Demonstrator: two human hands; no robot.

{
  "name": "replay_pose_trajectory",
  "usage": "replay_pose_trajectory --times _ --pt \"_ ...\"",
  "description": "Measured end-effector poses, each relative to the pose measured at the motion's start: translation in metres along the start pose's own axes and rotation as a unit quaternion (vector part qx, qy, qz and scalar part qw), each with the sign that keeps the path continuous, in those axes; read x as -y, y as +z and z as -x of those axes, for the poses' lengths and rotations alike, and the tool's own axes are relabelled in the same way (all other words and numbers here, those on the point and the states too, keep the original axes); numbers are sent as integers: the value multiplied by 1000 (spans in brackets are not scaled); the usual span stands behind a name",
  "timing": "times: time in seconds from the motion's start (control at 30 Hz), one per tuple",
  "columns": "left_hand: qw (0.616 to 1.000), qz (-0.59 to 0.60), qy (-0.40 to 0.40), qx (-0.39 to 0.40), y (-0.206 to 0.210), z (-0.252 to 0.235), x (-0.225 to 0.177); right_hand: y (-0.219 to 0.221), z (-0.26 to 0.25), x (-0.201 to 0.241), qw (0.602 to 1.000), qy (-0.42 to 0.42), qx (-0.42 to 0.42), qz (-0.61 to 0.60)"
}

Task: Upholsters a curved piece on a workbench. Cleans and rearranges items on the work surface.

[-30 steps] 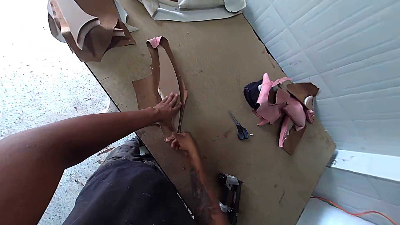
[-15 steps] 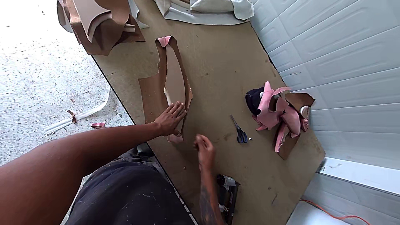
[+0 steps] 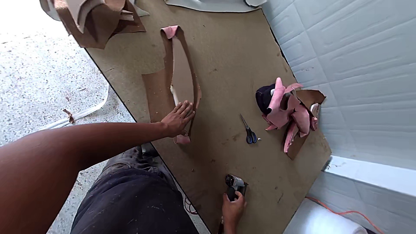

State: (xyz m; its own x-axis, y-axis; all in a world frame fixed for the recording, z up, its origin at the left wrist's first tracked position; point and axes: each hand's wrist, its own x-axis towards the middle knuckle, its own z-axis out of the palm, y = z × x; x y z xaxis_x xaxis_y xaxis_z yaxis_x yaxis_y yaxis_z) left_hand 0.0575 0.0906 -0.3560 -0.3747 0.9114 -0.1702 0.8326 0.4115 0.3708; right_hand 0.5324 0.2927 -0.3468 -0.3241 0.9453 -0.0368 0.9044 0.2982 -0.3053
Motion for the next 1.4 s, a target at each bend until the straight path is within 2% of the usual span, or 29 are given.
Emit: replay_pose_trajectory --times 0.07,0.13,0.2,0.27,0.33,0.4,0.47,0.57,0.67,0.97,1.07,1.13,1.2,1.3,1.4 --pt "1000 5 15 -16 1 1 3 -13 -13 26 996 55 24 -71" --pt "999 10 28 -40 4 5 2 -29 -28 60 975 121 78 -170" --pt "998 18 32 -56 5 6 -2 -49 -43 102 946 120 162 -253" --pt "997 28 29 -65 7 5 -2 -66 -55 149 943 3 271 -193" --pt "997 35 22 -71 11 7 4 -67 -58 208 921 -157 350 -62" --pt "996 45 30 -76 14 4 0 -68 -56 252 869 -301 390 52" --pt "995 53 29 -84 12 5 2 -52 -62 286 793 -420 433 77" --pt "994 57 25 -93 13 6 5 -25 -67 313 717 -521 448 120" --pt "994 68 23 -82 10 7 4 -9 -66 322 691 -555 412 211" --pt "996 60 23 -67 12 3 4 -3 -56 332 707 -535 386 253" --pt "998 40 35 -22 1 2 7 -14 -55 324 730 -517 391 215" --pt "997 62 40 13 -17 2 14 -26 -55 295 781 -475 388 115" --pt "992 120 26 14 -37 -2 18 -45 -54 248 846 -412 335 38" --pt "980 154 -78 -95 -54 -23 29 -60 -47 171 938 -278 203 43" --pt "949 150 -219 -170 -62 -76 47 -50 -44 87 973 -151 133 112"
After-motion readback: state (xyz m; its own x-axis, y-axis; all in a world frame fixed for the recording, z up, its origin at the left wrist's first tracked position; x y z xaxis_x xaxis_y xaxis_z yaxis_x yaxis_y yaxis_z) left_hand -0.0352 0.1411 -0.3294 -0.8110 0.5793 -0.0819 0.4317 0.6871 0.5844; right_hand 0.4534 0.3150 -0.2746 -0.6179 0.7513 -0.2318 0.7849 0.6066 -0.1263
